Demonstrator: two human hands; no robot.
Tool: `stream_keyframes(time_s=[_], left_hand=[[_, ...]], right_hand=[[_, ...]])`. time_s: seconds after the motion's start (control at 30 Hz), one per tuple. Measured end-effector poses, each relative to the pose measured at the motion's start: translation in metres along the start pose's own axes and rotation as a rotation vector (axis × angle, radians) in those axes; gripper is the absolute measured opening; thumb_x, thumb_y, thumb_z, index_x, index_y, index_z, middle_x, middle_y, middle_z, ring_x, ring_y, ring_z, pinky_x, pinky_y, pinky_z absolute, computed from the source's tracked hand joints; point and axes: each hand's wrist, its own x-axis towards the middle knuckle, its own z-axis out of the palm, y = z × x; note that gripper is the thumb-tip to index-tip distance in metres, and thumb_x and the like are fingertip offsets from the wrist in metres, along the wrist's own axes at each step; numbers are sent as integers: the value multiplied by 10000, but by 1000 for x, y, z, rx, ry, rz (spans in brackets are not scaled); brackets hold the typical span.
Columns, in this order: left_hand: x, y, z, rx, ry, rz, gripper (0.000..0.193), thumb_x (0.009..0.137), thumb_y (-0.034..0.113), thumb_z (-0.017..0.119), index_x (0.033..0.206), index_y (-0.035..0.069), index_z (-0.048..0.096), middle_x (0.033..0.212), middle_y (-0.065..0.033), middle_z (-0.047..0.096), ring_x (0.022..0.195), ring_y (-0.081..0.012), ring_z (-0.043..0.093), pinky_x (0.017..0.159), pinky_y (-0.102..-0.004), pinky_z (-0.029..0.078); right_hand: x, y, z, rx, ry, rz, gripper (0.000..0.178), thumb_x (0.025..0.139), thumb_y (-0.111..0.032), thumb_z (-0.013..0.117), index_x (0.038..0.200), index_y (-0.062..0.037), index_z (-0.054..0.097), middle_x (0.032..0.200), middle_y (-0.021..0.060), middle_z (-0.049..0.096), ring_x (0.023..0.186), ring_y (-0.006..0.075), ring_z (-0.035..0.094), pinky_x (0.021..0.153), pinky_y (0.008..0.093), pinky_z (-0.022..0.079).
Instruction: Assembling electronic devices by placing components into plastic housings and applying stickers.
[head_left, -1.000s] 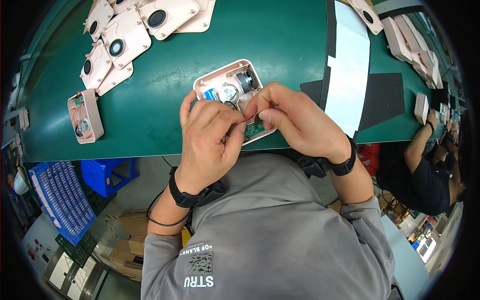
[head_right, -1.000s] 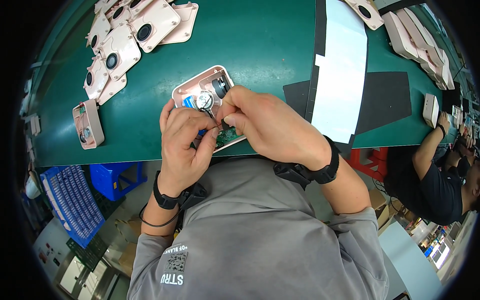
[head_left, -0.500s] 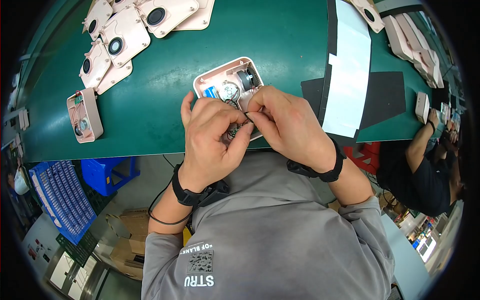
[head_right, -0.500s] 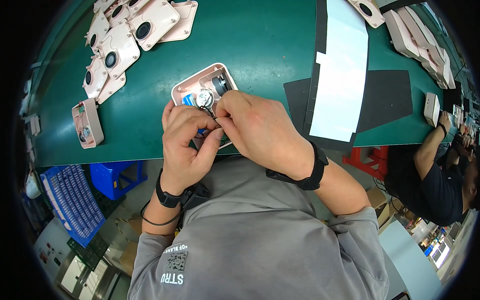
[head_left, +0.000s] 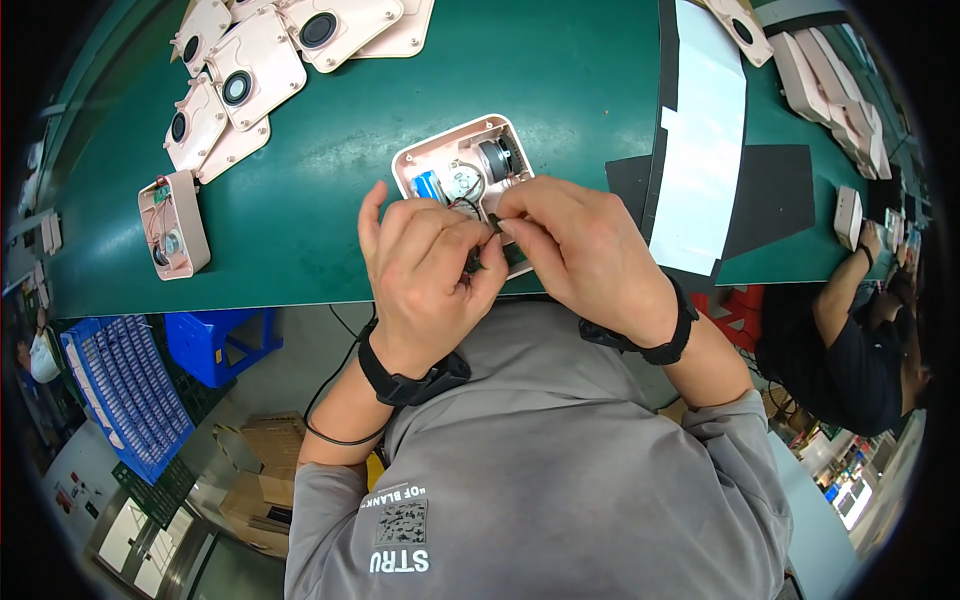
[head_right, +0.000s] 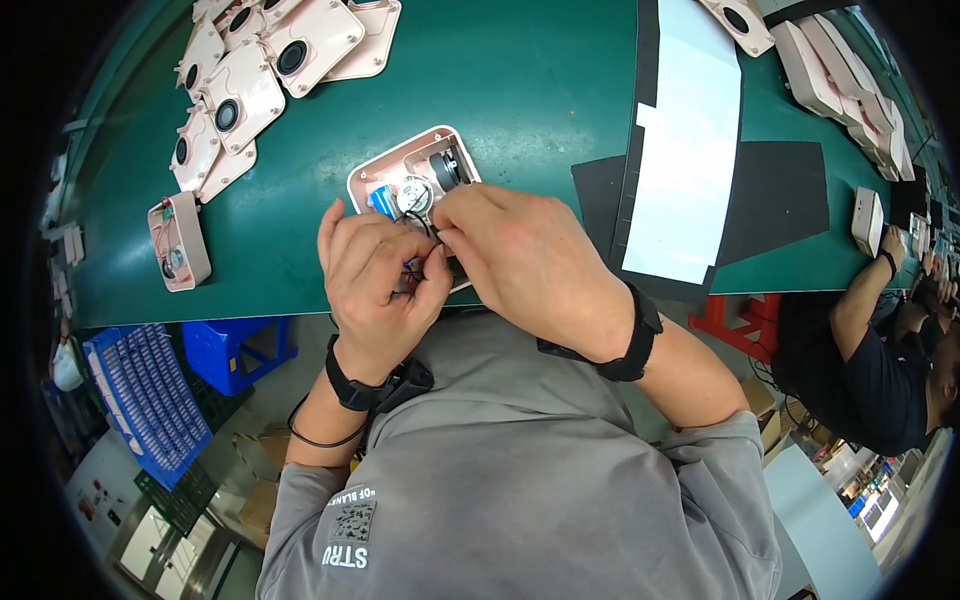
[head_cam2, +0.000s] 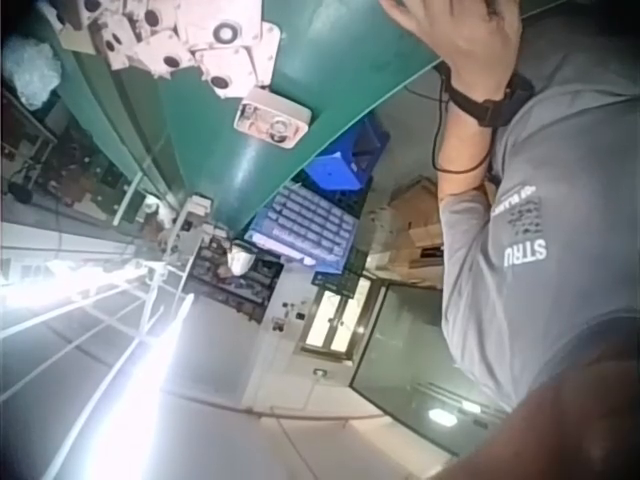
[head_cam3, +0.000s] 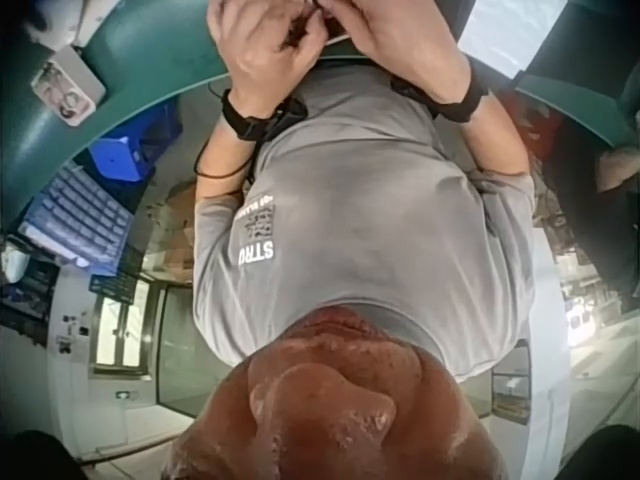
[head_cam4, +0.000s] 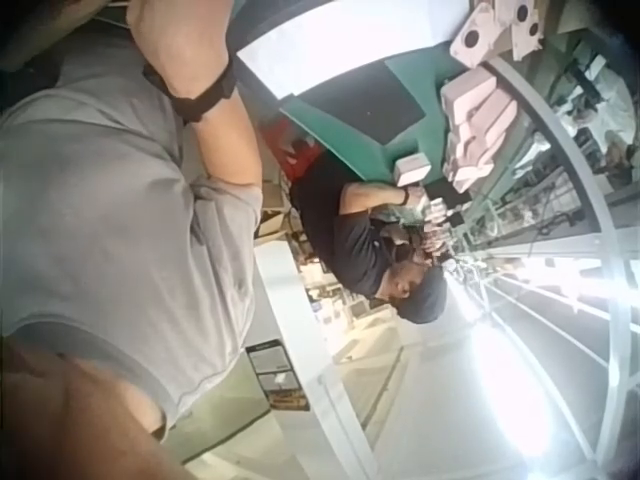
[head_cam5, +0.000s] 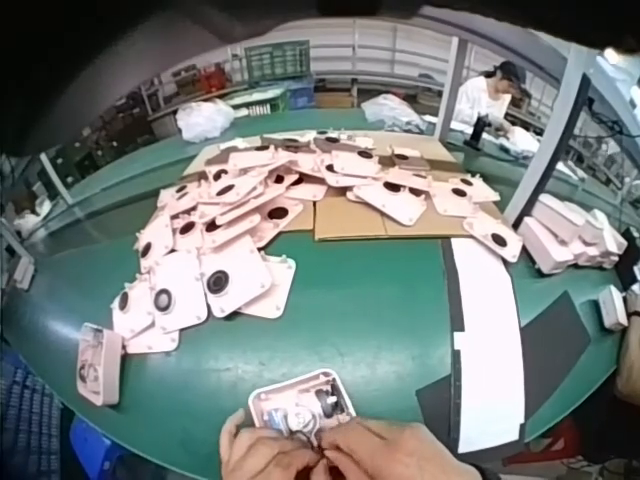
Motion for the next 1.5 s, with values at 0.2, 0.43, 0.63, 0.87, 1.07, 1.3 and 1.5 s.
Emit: stream_keyframes(time_s=[0.2, 0.43, 0.63, 0.87, 1.07, 1.3, 1.5], left_hand=[[-1, -2, 1, 3, 27, 50, 194, 736, 90, 851, 880, 115, 723, 914, -14, 680, 940, -243, 654, 1106, -534, 408], [0, 2, -3, -65, -35, -49, 165, 766, 78, 828, 896, 99, 729, 953, -24, 677, 960, -262, 636, 1055, -520, 404], [6, 6, -8, -58, -121, -90, 144, 787, 81, 820, 897, 85, 727, 951, -28, 668, 965, -262, 626, 1075, -509, 372], [11, 5, -10, -90, -206, -105, 131, 804, 75, 816, 892, 87, 719, 933, -27, 665, 983, -260, 621, 1088, -512, 357], [7, 0, -13, -159, -213, -77, 157, 814, 60, 812, 932, 83, 711, 942, -30, 669, 978, -268, 618, 1077, -506, 359], [9, -2, -19, -248, -274, -55, 181, 824, 54, 813, 965, 80, 702, 945, -29, 673, 974, -274, 616, 1064, -500, 362], [9, -6, -21, -230, -241, -49, 180, 811, 55, 829, 956, 83, 727, 959, -31, 685, 992, -276, 626, 1079, -505, 385]], right_hand=[[-1, -1, -3, -57, -81, -71, 117, 937, 34, 686, 1037, 7, 632, 1019, 158, 678, 816, 355, 693, 690, 412, 554], [-1, 1, 1, -87, -96, -43, 141, 931, 51, 678, 1046, -3, 618, 1038, 152, 666, 836, 362, 686, 711, 417, 557], [-7, 6, 12, -175, 40, -144, 155, 919, 60, 699, 1043, -2, 629, 1031, 142, 682, 821, 346, 703, 656, 400, 564], [-6, 16, 10, 31, 92, -201, 151, 911, 53, 727, 1041, 4, 668, 1010, 129, 718, 825, 298, 729, 643, 364, 570], [1, 17, -9, 169, -119, -56, 108, 902, 79, 726, 979, 22, 676, 971, 118, 723, 801, 219, 715, 633, 309, 551], [7, 6, -15, 232, -211, 175, 115, 904, 83, 729, 993, 18, 697, 927, 95, 705, 748, 129, 673, 619, 284, 526], [5, 0, -8, 62, -122, 24, 140, 890, 62, 752, 1007, 2, 706, 929, 106, 699, 736, 199, 698, 625, 321, 550]])
